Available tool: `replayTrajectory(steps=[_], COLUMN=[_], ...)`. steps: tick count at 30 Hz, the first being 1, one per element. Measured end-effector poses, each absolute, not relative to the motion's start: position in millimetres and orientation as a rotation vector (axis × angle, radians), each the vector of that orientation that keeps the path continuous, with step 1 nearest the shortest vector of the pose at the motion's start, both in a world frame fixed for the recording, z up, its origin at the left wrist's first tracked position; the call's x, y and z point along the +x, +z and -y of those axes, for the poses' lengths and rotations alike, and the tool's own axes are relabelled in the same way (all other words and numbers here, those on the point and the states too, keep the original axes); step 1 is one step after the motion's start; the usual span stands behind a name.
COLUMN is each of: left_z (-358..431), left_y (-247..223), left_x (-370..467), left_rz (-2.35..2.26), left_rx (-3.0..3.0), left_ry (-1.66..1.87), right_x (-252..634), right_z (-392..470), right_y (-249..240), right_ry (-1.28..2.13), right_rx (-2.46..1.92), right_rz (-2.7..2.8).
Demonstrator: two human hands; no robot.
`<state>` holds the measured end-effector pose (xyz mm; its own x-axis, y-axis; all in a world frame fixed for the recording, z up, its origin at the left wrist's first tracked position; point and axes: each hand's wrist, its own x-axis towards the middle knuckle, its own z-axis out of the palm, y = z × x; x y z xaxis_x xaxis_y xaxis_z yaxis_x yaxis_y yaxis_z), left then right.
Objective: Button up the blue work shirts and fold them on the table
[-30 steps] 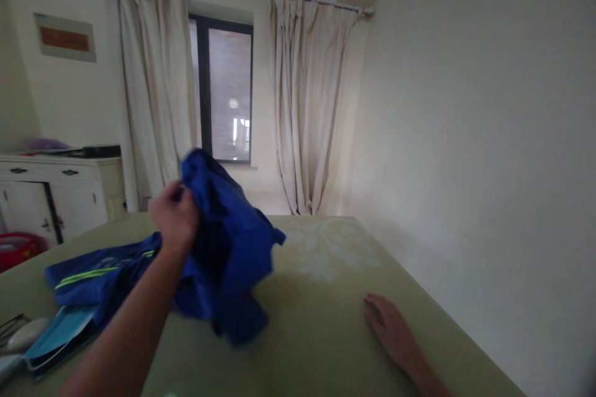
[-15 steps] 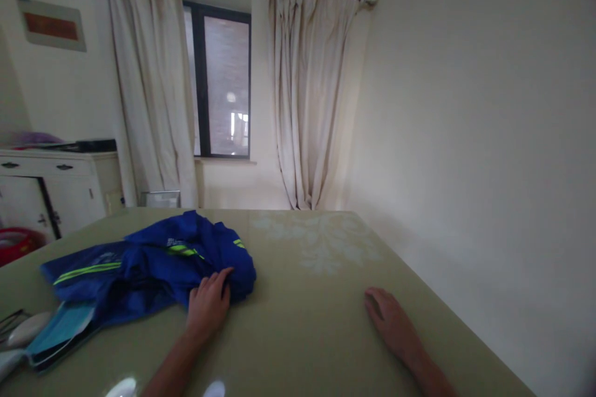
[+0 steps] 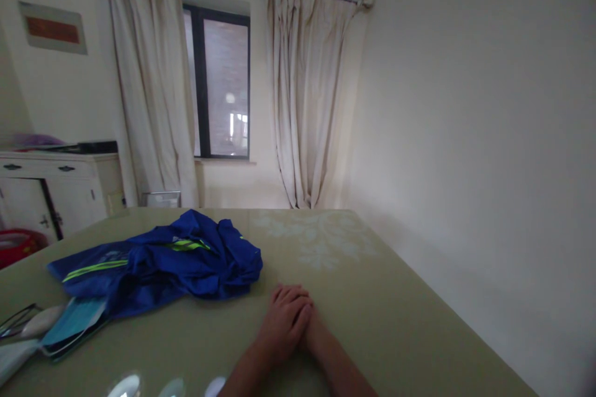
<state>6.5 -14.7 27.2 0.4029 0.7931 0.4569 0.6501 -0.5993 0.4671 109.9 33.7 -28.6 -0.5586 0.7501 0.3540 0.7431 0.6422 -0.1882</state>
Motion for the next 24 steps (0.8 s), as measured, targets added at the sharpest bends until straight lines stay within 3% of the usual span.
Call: replayTrajectory(steps=[15,21,24], left_z=[26,-2,-17], left_y=[31,34,28], left_x=[-5,-58,-89], left_rz=[-1.343,-2.337,-2.647], left_rx=[2.418,2.209,1.896], left_ry=[0.916,1.183,0.969], right_x=[115,121,122], right_z=[-7,4,7], right_y=[1,17,22], right_ry=[0.436,0.440,0.476], right_rx=[-1.204,-1.271,-1.302], right_rz=[2.430,2.318,2.315])
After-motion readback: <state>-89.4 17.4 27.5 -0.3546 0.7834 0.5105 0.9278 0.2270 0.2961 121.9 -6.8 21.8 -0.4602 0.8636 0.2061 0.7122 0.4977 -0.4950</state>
